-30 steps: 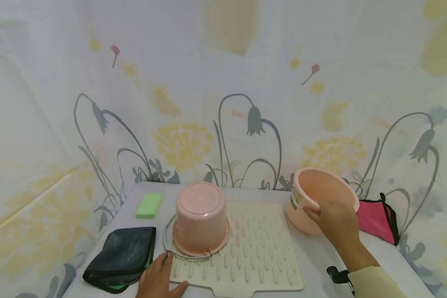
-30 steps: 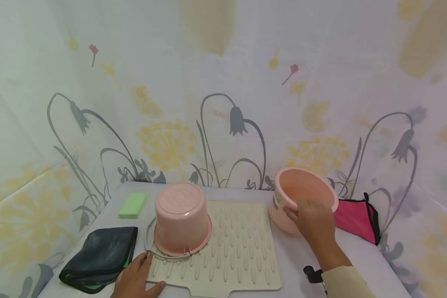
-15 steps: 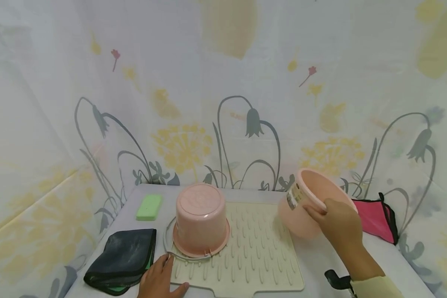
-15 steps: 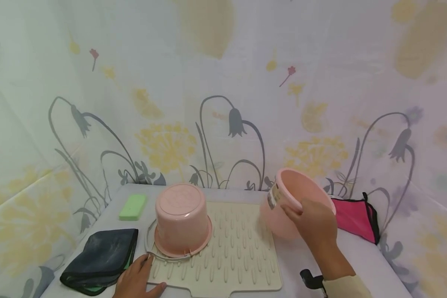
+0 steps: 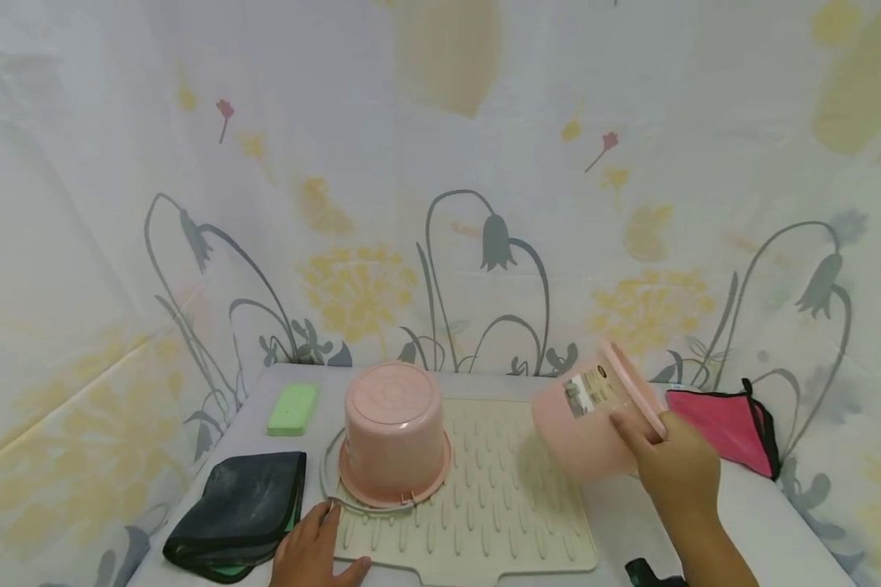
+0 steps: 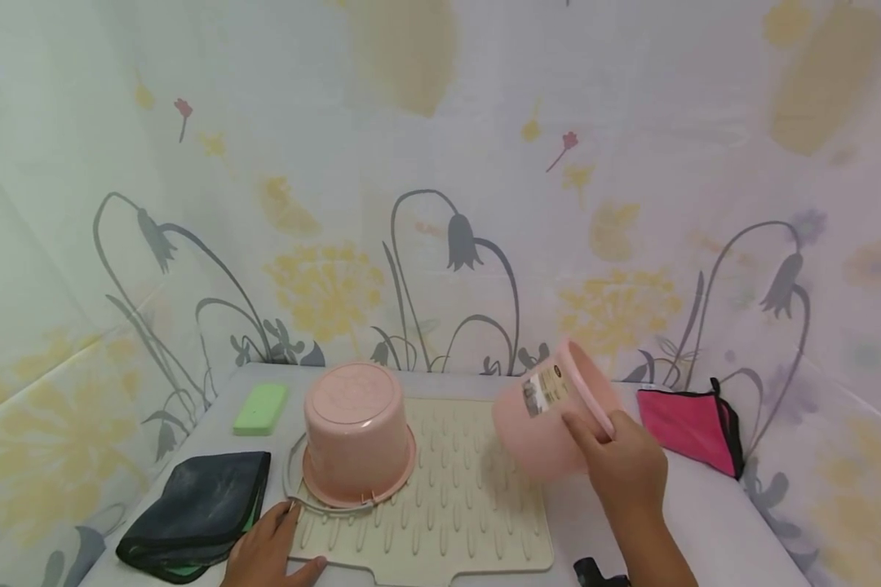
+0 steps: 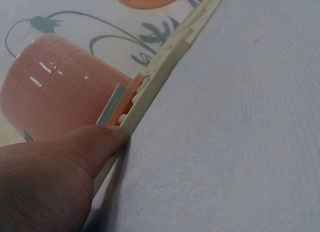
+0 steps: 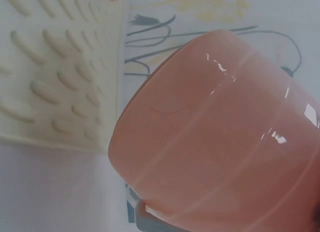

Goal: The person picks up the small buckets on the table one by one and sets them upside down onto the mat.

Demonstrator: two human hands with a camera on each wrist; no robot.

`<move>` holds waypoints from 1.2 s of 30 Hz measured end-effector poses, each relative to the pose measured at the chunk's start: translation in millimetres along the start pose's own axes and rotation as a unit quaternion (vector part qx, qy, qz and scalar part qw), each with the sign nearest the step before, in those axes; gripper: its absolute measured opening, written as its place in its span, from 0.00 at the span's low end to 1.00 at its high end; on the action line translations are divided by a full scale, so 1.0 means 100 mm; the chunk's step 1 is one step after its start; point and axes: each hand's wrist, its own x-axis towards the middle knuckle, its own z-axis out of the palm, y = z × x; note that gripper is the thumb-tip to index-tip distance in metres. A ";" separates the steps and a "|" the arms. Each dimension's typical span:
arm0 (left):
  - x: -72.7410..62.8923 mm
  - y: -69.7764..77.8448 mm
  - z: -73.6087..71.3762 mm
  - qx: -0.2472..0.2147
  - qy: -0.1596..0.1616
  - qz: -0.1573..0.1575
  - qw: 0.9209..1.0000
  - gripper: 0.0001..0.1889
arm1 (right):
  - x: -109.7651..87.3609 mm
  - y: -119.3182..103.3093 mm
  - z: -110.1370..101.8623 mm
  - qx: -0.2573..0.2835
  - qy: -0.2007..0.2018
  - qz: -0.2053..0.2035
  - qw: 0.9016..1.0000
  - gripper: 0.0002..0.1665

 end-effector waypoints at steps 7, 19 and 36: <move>0.00 0.01 0.00 0.002 0.001 -0.001 1.000 0.54 | -0.19 -0.11 -0.04 0.039 0.011 0.084 0.996 0.37; -0.02 -0.01 0.01 -0.003 0.007 0.019 1.000 0.55 | -0.44 -0.17 0.00 0.082 -0.045 0.233 0.968 0.38; -0.21 0.74 -0.33 -0.084 0.139 0.140 0.977 0.28 | -0.63 -0.29 0.00 0.158 -0.004 0.268 0.951 0.31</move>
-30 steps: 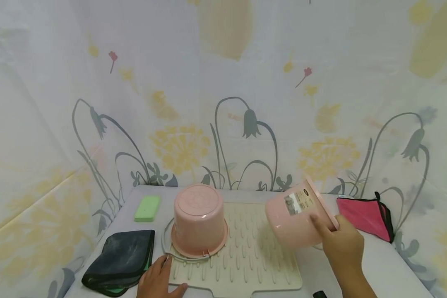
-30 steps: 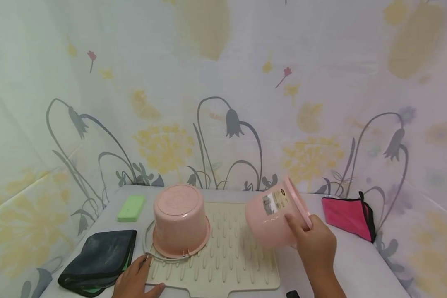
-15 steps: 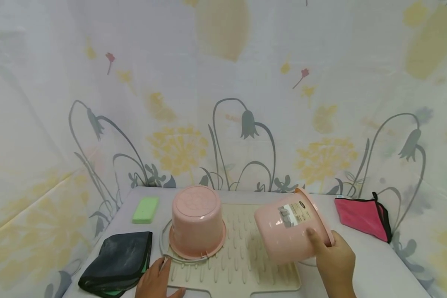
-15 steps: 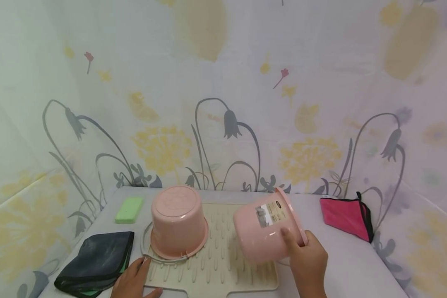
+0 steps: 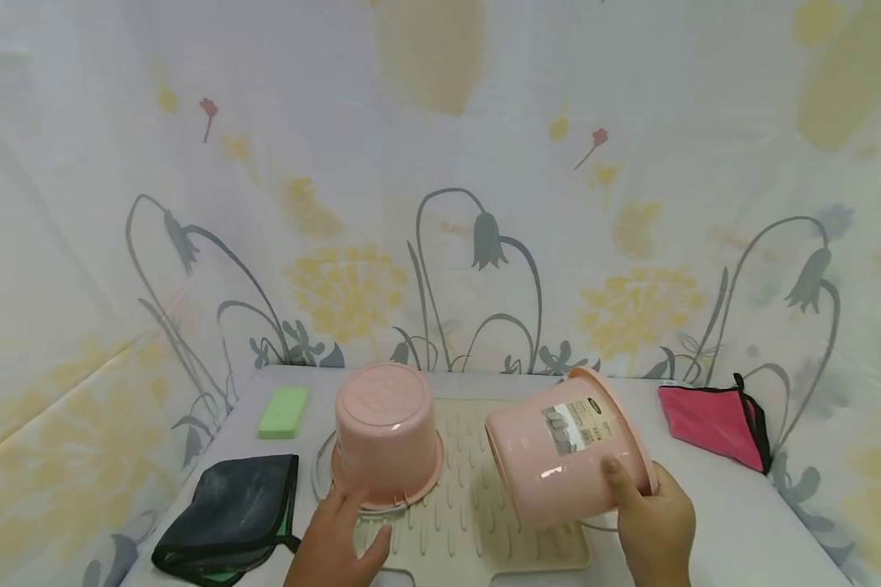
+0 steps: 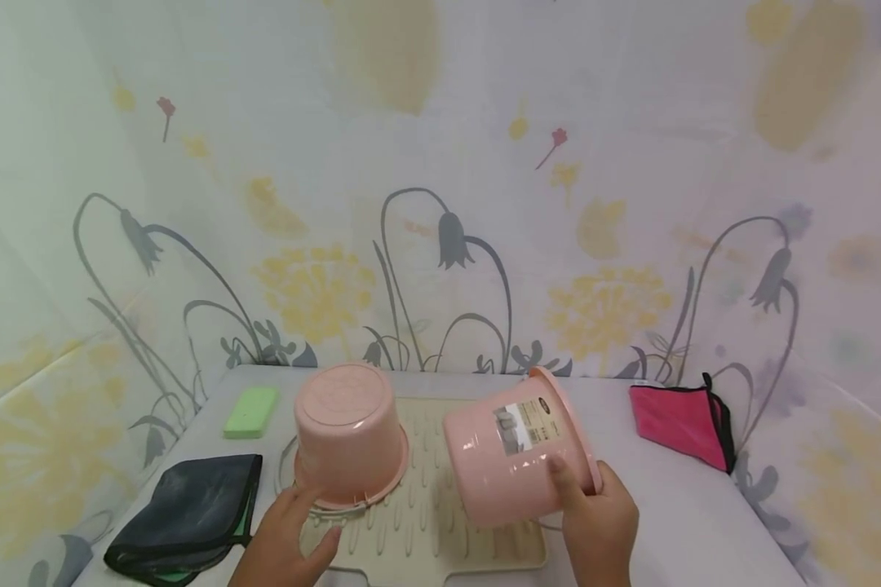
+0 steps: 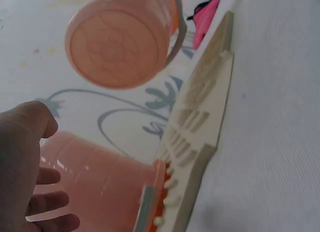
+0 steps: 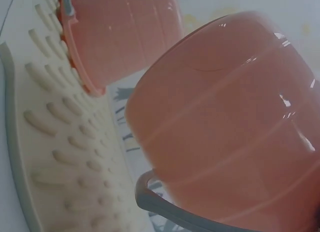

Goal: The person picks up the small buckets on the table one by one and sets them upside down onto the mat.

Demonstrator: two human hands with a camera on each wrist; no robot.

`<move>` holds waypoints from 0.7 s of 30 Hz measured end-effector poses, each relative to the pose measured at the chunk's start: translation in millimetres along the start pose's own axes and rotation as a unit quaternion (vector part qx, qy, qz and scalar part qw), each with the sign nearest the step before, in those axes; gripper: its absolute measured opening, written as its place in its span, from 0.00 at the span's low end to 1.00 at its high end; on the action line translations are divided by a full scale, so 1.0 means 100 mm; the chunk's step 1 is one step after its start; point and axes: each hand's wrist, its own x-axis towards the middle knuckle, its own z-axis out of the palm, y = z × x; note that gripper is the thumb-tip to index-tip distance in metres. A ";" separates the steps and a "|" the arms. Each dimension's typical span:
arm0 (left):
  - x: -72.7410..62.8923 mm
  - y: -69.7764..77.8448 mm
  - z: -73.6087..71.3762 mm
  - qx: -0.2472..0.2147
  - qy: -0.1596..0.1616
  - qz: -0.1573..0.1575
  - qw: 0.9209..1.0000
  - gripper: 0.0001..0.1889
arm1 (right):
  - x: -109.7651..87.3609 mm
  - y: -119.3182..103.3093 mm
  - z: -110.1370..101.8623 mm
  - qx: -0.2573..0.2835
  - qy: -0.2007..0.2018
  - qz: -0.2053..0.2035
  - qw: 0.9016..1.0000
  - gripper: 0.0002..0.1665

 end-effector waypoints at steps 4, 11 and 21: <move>0.13 0.29 0.01 -0.090 -0.045 0.019 0.995 0.30 | -0.05 -0.04 0.00 0.042 0.004 0.017 0.999 0.31; 0.26 0.76 0.07 -0.223 -0.101 0.018 0.969 0.58 | -0.16 -0.12 0.01 0.121 -0.006 0.075 0.990 0.35; 0.39 1.08 0.19 -0.251 -0.107 0.034 0.961 0.72 | -0.30 -0.14 0.04 0.187 -0.013 0.113 0.976 0.35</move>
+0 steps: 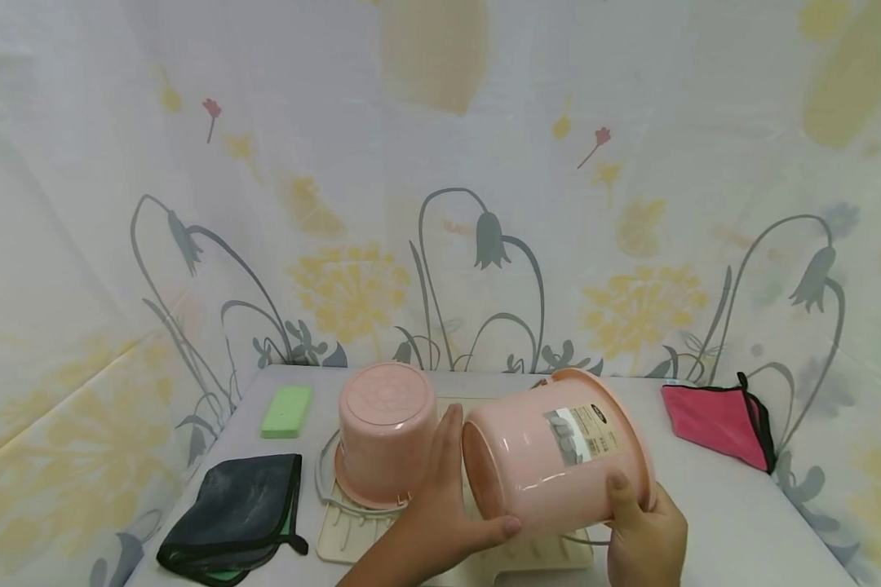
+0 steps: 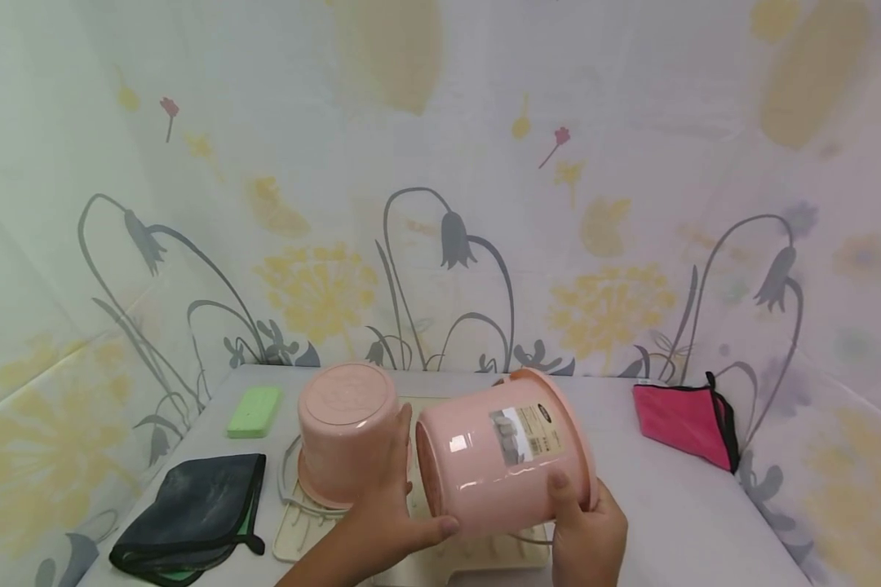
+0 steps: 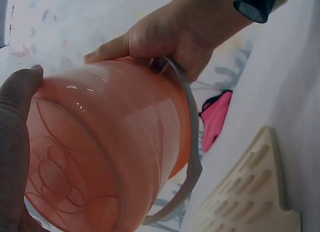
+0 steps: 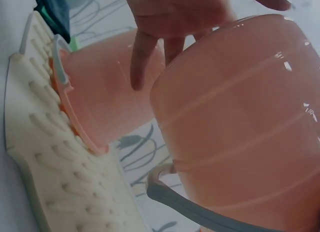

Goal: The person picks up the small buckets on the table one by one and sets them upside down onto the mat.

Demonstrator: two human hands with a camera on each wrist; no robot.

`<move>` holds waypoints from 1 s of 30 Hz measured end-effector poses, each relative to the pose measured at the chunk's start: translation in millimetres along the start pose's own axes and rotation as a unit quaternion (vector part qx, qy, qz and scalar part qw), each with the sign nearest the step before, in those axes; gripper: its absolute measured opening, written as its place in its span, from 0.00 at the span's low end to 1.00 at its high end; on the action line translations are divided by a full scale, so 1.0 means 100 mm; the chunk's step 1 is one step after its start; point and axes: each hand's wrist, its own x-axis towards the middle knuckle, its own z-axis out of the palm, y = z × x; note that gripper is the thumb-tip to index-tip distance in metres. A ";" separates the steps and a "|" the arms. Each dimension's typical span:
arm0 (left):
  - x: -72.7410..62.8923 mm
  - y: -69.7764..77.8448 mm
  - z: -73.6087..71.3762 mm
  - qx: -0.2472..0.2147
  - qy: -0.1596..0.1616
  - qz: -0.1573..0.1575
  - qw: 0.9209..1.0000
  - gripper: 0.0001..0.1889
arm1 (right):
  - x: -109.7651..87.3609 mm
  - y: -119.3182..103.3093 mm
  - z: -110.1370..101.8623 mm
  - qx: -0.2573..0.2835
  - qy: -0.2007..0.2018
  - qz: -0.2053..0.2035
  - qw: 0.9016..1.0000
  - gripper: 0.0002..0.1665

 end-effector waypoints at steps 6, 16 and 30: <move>0.05 0.02 0.07 -0.063 -0.001 0.001 0.998 0.74 | -0.02 0.03 0.07 0.064 -0.015 -0.004 0.998 0.20; 0.09 -0.02 0.16 -0.055 0.037 0.011 0.998 0.77 | -0.04 0.08 0.09 0.116 -0.052 -0.001 0.992 0.06; 0.08 0.06 0.17 0.062 0.120 0.085 0.987 0.77 | 0.07 0.31 0.06 0.175 -0.210 -0.072 0.959 0.08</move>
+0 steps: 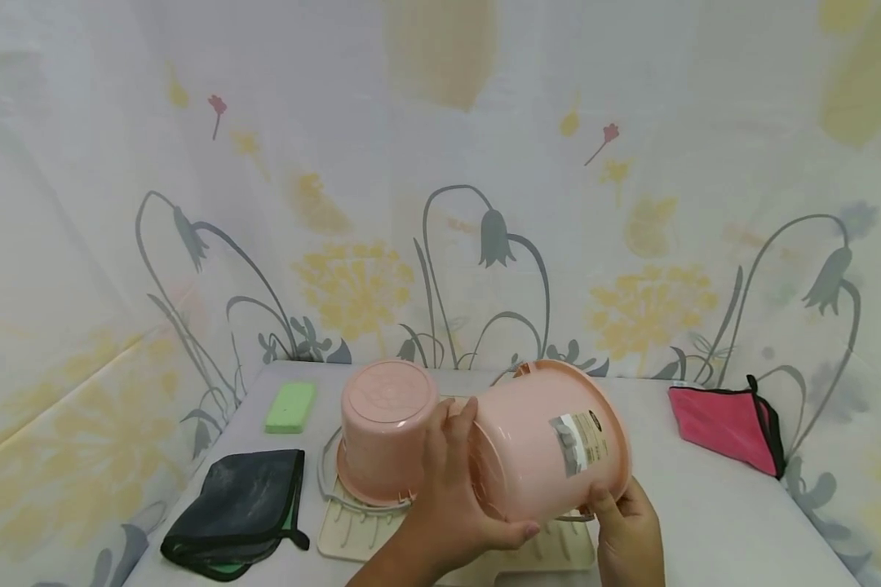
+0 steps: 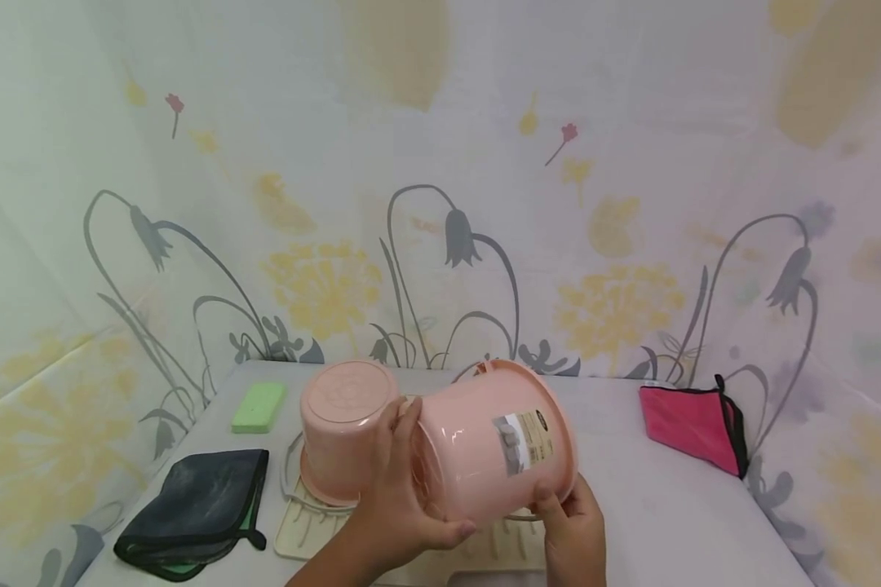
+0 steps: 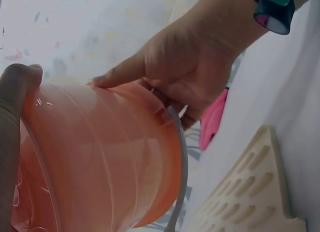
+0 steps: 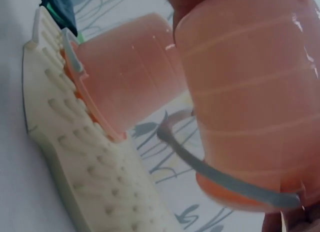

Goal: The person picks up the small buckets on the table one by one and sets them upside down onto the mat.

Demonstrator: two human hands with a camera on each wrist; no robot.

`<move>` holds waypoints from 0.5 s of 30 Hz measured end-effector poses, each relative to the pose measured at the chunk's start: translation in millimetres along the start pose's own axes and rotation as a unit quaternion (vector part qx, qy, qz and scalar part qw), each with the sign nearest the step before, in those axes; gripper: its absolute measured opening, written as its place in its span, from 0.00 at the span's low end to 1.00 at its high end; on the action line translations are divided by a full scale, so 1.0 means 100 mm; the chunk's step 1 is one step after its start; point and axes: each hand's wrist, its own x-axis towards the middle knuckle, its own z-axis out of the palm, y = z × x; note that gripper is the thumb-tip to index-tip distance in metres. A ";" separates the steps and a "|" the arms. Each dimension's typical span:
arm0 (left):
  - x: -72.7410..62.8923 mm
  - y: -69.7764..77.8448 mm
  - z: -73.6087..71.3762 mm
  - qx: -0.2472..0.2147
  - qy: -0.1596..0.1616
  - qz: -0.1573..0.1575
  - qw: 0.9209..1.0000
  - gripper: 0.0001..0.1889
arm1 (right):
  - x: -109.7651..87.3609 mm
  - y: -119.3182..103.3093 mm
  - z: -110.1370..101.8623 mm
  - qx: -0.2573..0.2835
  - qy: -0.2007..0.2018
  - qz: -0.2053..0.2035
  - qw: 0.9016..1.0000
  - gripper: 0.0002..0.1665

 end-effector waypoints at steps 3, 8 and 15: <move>0.01 0.02 0.00 0.035 0.017 0.032 0.999 0.78 | 0.02 0.05 -0.09 -0.037 -0.031 -0.007 0.999 0.09; 0.06 0.06 0.02 0.097 0.026 0.048 0.994 0.78 | 0.10 0.15 -0.27 -0.076 -0.057 0.032 0.995 0.21; 0.14 0.05 0.09 0.182 -0.002 0.043 0.982 0.77 | 0.18 0.22 -0.45 -0.158 -0.042 0.121 0.979 0.37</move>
